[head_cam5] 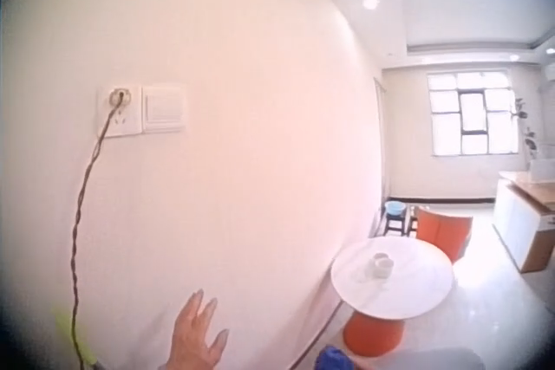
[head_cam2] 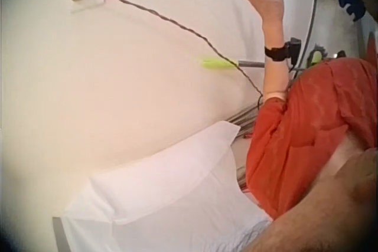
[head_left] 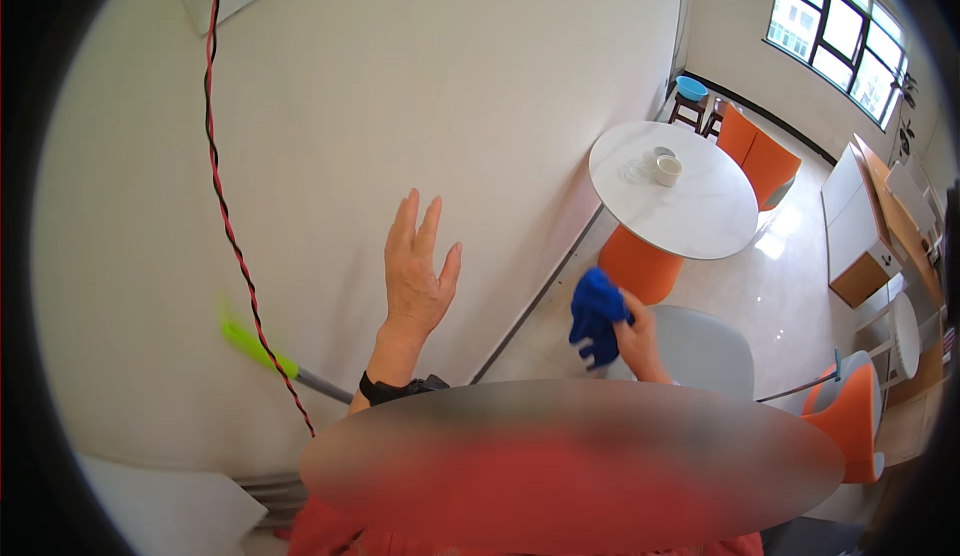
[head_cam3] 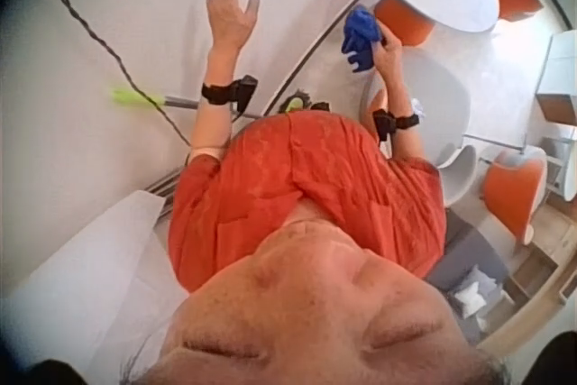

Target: Wiping a wall and a window sill with a blue cloth in an office.

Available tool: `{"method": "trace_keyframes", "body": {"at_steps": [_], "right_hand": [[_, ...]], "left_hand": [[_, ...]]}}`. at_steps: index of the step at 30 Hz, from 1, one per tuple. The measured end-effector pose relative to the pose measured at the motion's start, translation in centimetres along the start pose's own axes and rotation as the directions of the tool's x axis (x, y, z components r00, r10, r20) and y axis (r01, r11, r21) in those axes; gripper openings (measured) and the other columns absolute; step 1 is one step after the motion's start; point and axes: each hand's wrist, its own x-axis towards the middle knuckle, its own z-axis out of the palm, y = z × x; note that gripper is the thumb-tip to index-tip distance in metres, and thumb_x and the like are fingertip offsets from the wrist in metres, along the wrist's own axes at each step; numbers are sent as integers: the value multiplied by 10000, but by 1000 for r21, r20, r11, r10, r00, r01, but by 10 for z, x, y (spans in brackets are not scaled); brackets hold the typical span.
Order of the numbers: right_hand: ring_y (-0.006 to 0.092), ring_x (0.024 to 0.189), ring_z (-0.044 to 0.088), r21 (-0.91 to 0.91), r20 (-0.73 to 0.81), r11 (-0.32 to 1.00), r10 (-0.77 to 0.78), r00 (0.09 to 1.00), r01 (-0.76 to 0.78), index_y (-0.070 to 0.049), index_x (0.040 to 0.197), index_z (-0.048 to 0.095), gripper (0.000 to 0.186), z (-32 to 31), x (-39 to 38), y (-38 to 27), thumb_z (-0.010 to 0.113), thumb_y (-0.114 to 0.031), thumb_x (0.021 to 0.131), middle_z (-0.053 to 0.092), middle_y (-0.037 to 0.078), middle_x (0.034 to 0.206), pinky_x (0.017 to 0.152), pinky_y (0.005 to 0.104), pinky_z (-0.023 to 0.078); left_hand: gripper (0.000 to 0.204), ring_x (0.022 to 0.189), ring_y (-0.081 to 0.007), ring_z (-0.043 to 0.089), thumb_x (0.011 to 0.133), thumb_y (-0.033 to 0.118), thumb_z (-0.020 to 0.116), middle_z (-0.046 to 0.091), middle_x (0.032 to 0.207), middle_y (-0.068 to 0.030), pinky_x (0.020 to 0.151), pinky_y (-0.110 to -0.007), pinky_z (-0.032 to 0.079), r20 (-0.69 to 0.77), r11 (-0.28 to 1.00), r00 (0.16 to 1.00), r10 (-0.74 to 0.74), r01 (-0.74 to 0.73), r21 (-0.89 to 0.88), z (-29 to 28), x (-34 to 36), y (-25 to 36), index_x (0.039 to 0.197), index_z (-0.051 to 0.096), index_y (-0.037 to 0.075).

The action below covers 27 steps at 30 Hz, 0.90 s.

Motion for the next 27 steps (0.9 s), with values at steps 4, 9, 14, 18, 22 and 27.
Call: {"method": "trace_keyframes", "body": {"at_steps": [4,9,14,18,22,27], "right_hand": [[157,935,629,-13,-105,989,-148,983,147,7,1184,581,301,51,93,-54,524,-64,897,677,144,989,832,276,474],[332,851,618,-397,-343,791,-598,724,466,-125,1210,605,534,119,184,-107,539,98,729,597,166,1036,744,375,514],[449,1252,389,-292,66,591,-772,632,752,-151,1185,588,458,210,225,-68,702,-217,745,366,254,1395,992,550,366],[433,1308,343,-228,-56,551,-830,555,802,-147,1117,613,359,232,240,-34,661,-295,794,368,242,1418,1042,563,295],[442,1290,366,-217,-172,567,-823,541,794,-116,1041,623,319,211,290,-13,676,-214,742,407,252,1384,1042,566,296],[496,1252,374,-232,-385,675,-725,571,701,-58,1033,595,392,158,379,14,618,-61,642,407,288,1354,1020,568,326]], "left_hand": [[578,1328,-373,339,838,93,625,313,1461,-213,1059,-436,333,-71,999,997,41,-39,27,-1,30,-22,1374,413,47],[602,1360,-394,278,827,73,627,281,1472,-235,1078,-461,297,-182,994,982,59,-42,97,5,53,-34,1379,394,13],[564,1339,-453,282,860,166,600,291,1453,-271,1069,-534,261,-150,969,974,172,-140,205,38,72,-42,1366,407,9],[532,1324,-465,302,891,256,568,310,1437,-286,1057,-582,238,-105,933,965,242,-202,297,63,86,-55,1353,429,31],[500,1330,-451,302,912,345,511,315,1448,-260,1066,-576,223,-53,905,967,248,-212,368,106,111,-63,1338,461,87],[507,1336,-455,298,948,377,431,341,1429,-277,1110,-539,130,45,802,962,270,-250,543,152,149,-55,1340,434,56]]}}
